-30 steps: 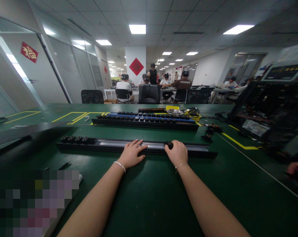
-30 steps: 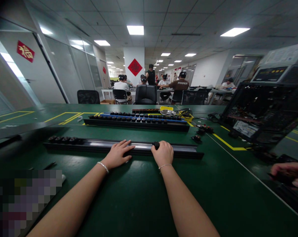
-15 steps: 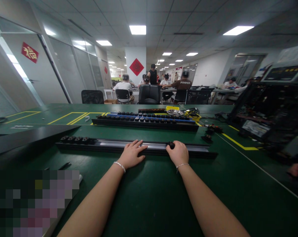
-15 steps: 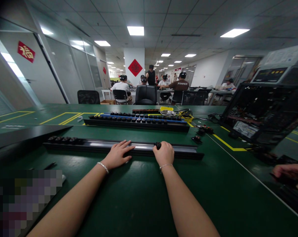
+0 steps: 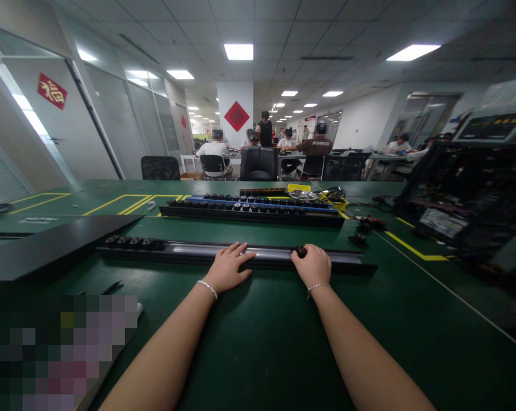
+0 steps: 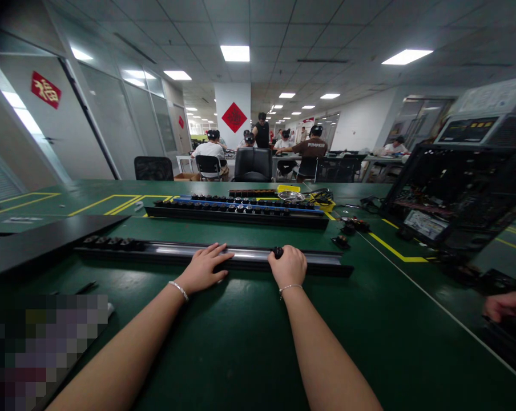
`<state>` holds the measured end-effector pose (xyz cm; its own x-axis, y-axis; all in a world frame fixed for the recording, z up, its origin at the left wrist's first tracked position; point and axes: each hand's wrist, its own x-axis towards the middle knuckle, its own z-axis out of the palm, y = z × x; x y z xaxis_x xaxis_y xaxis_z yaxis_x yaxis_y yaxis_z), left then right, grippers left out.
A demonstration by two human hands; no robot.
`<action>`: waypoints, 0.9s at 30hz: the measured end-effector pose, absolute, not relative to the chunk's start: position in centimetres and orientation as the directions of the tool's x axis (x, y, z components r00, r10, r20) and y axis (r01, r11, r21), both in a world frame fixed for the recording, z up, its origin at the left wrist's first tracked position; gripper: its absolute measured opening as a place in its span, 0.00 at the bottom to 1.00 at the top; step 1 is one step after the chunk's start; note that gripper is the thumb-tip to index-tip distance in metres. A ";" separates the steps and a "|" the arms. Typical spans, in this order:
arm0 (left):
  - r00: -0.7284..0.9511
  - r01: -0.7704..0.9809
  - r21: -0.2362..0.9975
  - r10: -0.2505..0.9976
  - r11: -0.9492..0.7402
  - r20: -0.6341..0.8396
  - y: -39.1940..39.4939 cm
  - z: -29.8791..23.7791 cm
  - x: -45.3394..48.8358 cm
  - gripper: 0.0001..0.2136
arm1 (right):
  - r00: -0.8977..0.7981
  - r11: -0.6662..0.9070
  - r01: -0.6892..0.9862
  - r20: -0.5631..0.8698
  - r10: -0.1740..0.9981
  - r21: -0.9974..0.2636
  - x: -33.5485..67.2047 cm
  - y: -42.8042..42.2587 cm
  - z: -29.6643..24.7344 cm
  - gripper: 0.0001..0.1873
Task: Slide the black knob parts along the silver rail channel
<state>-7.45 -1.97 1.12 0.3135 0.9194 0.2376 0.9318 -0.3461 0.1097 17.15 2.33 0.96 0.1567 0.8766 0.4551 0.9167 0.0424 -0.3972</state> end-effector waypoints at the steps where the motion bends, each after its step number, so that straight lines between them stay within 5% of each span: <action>1: 0.315 0.931 0.110 0.919 -0.347 0.238 -2.0 1.1 -7.4 0.25 | 0.162 0.037 0.917 0.454 0.876 -0.398 17.2 2.3 1.0 0.12; 27: 0.320 0.931 0.096 0.915 -0.352 0.247 -2.0 1.2 -7.4 0.25 | 0.192 0.020 0.914 0.475 0.859 -0.406 18.8 2.7 0.7 0.12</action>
<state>-7.41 -1.96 1.17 0.3202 0.9147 0.2467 0.9311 -0.3519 0.0959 18.81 2.74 0.71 0.1917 0.8590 0.4747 0.9138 0.0204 -0.4058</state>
